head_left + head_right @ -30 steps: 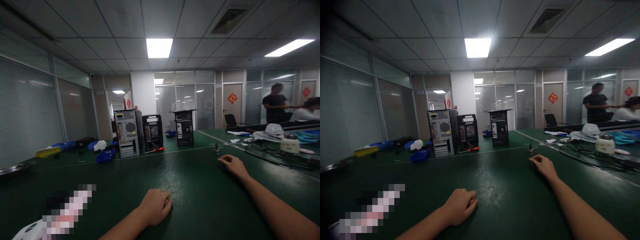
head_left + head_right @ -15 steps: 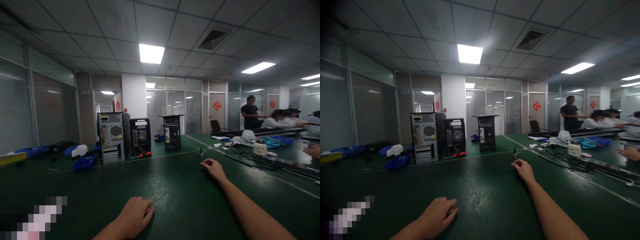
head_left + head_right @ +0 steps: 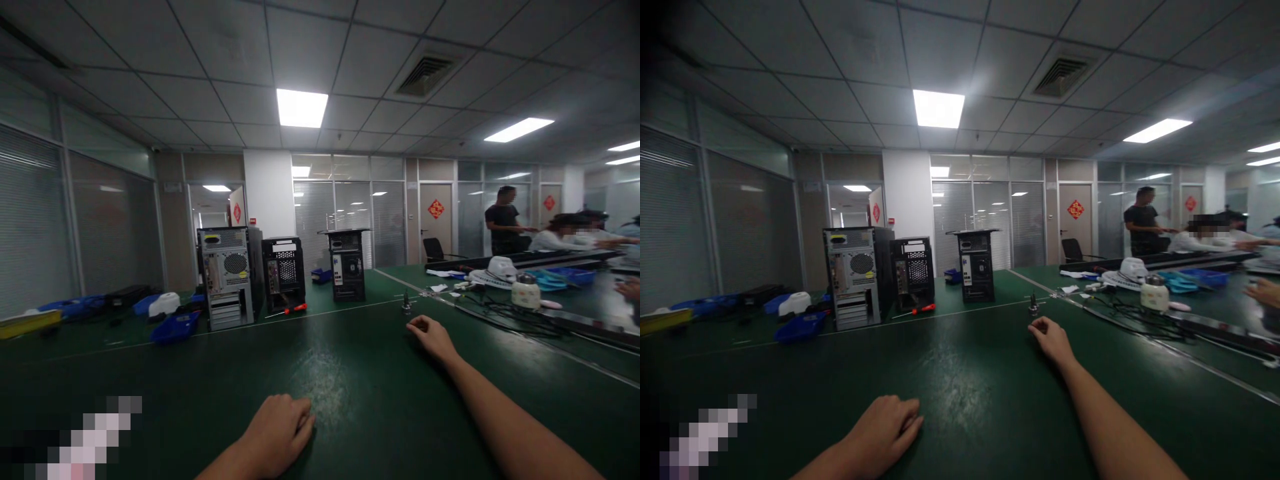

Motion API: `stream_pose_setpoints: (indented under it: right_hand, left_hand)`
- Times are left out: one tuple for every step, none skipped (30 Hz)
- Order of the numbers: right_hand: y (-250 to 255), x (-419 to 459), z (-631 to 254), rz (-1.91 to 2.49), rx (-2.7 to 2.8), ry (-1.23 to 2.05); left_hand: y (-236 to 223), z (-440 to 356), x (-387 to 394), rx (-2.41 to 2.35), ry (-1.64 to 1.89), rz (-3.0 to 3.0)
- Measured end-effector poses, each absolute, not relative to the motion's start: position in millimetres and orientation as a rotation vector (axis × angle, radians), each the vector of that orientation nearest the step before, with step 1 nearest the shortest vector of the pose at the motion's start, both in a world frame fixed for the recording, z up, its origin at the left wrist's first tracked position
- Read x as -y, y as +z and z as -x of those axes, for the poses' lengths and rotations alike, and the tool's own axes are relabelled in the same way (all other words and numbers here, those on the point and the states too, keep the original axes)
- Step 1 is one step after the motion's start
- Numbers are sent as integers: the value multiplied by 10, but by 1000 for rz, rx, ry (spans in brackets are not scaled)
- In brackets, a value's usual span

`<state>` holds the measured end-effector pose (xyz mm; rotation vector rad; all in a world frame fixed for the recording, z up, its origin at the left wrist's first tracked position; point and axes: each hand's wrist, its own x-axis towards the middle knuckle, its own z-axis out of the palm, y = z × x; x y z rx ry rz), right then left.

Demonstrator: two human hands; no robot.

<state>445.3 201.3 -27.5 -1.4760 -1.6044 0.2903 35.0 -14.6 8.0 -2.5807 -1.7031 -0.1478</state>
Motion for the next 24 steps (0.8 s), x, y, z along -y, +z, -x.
stream_pose_setpoints:
  right_hand:
    - [-278, -2011, -4443, 1471, 1605, 292]
    - [-278, -2007, -4434, 1467, 1604, 295]
    - [-274, -2002, -4427, 1468, 1603, 294]
    - [-264, -1995, -4422, 1474, 1598, 286]
    - [-247, -1988, -4420, 1484, 1588, 273]
    - [-224, -1980, -4421, 1492, 1570, 256]
    - [-194, -1971, -4427, 1494, 1547, 241]
    - [-161, -1963, -4438, 1487, 1521, 229]
    - [-125, -1955, -4454, 1469, 1500, 222]
    - [-91, -1949, -4476, 1445, 1486, 218]
    - [-60, -1943, -4502, 1421, 1482, 213]
    - [-35, -1937, -4531, 1406, 1489, 204]
    - [-17, -1934, -4561, 1407, 1500, 191]
    - [-8, -1931, -4591, 1424, 1514, 177]
    - [-8, -1930, -4617, 1454, 1526, 162]
    - [-15, -1932, -4638, 1490, 1539, 149]
    - [-28, -1936, -4654, 1523, 1554, 136]
    - [-46, -1943, -4664, 1547, 1572, 126]
    - [-67, -1952, -4668, 1559, 1593, 120]
    - [-88, -1963, -4669, 1559, 1620, 120]
    - [-109, -1976, -4667, 1551, 1649, 126]
    - [-128, -1988, -4664, 1541, 1681, 136]
    - [-145, -2001, -4660, 1532, 1711, 149]
    - [-158, -2012, -4657, 1526, 1740, 162]
  left_hand:
    - [76, -349, 145, 1701, -147, 2580]
    - [72, -347, 143, 1697, -147, 2579]
    - [66, -345, 141, 1692, -146, 2577]
    - [60, -344, 138, 1689, -144, 2574]
    - [54, -341, 136, 1685, -143, 2569]
    - [49, -339, 134, 1681, -145, 2563]
    - [45, -336, 132, 1675, -151, 2558]
    - [42, -333, 131, 1666, -155, 2558]
    - [40, -329, 130, 1655, -158, 2562]
    - [41, -325, 129, 1642, -164, 2566]
    - [43, -320, 129, 1630, -168, 2570]
    - [46, -316, 129, 1618, -172, 2573]
    - [49, -312, 130, 1609, -175, 2575]
    - [53, -308, 132, 1601, -177, 2575]
    - [56, -304, 135, 1595, -178, 2578]
    - [59, -301, 138, 1590, -173, 2582]
    - [62, -299, 141, 1589, -167, 2588]
    - [64, -297, 144, 1590, -164, 2591]
    - [65, -295, 147, 1591, -163, 2592]
    - [66, -293, 149, 1594, -162, 2591]
    - [66, -292, 150, 1595, -163, 2589]
    - [65, -290, 150, 1595, -163, 2587]
    - [64, -289, 149, 1596, -161, 2586]
    - [62, -288, 147, 1596, -157, 2585]
